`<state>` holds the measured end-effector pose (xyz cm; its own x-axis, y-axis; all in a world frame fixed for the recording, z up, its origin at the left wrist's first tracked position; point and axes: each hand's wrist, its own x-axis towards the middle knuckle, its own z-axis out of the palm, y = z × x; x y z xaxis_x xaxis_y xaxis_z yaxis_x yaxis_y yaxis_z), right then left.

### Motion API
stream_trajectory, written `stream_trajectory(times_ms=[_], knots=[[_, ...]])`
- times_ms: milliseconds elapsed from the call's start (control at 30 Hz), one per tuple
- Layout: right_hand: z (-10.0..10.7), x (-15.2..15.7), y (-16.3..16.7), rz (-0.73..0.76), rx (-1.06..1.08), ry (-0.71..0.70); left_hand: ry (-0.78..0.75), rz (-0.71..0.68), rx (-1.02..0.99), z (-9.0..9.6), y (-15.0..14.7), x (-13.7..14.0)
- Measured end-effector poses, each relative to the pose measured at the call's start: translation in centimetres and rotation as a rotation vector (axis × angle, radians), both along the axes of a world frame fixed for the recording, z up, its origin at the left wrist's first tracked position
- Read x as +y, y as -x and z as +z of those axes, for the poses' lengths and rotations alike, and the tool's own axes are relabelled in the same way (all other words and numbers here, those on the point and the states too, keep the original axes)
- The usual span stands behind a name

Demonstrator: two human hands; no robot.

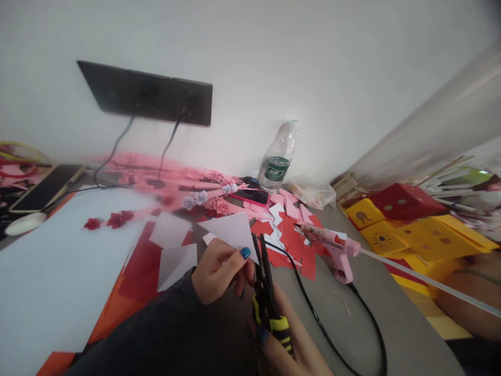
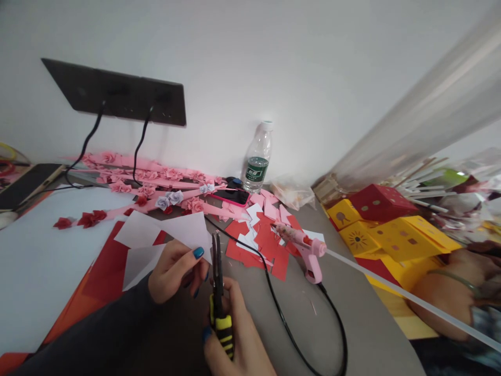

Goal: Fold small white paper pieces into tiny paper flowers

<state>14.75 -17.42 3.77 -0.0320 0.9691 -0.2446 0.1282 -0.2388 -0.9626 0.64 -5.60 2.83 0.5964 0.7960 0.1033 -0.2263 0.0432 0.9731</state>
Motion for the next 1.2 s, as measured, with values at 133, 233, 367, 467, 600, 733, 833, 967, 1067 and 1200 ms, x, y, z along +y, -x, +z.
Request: stream_trajectory(times_ms=[133, 233, 367, 467, 600, 733, 833, 967, 1067, 1200], knots=[[-0.1, 0.0, -0.5, 0.006, 0.024, -0.005, 0.011, -0.004, 0.014, 0.2, 0.0, 0.0], [0.0, 0.1, -0.7, 0.026, 0.013, -0.007, 0.033, -0.016, 0.037, 0.3, 0.0, -0.1], [0.0, 0.3, -0.8, 0.040, -0.008, -0.025, 0.053, -0.078, 0.043, 0.4, 0.0, -0.3], [0.1, 0.4, -1.0, 0.032, -0.026, -0.019, 0.041, -0.082, 0.041, 0.4, -0.1, -0.3], [1.0, 0.3, -2.0, -0.008, -0.110, 0.014, 0.003, 0.020, 0.053, 0.2, 0.0, 0.1], [2.5, 0.6, -3.3, -0.069, -0.360, -0.053, 0.007, 0.227, 0.040, -0.5, 0.1, 0.8], [2.1, 2.0, -3.9, -0.098, -0.668, -0.115, 0.046, 0.335, 0.002, -0.8, 0.0, 1.4], [-1.0, 5.1, -3.7, -0.201, -0.980, -0.359, 0.050, 0.328, 0.025, -0.7, -0.2, 1.8], [-3.7, 6.7, -3.4, -0.266, -1.113, -0.467, 0.048, 0.300, 0.047, -0.5, -0.3, 2.0], [-6.2, 7.3, -3.1, -0.336, -1.152, -0.576, 0.047, 0.255, 0.096, -0.7, -0.4, 2.0]])
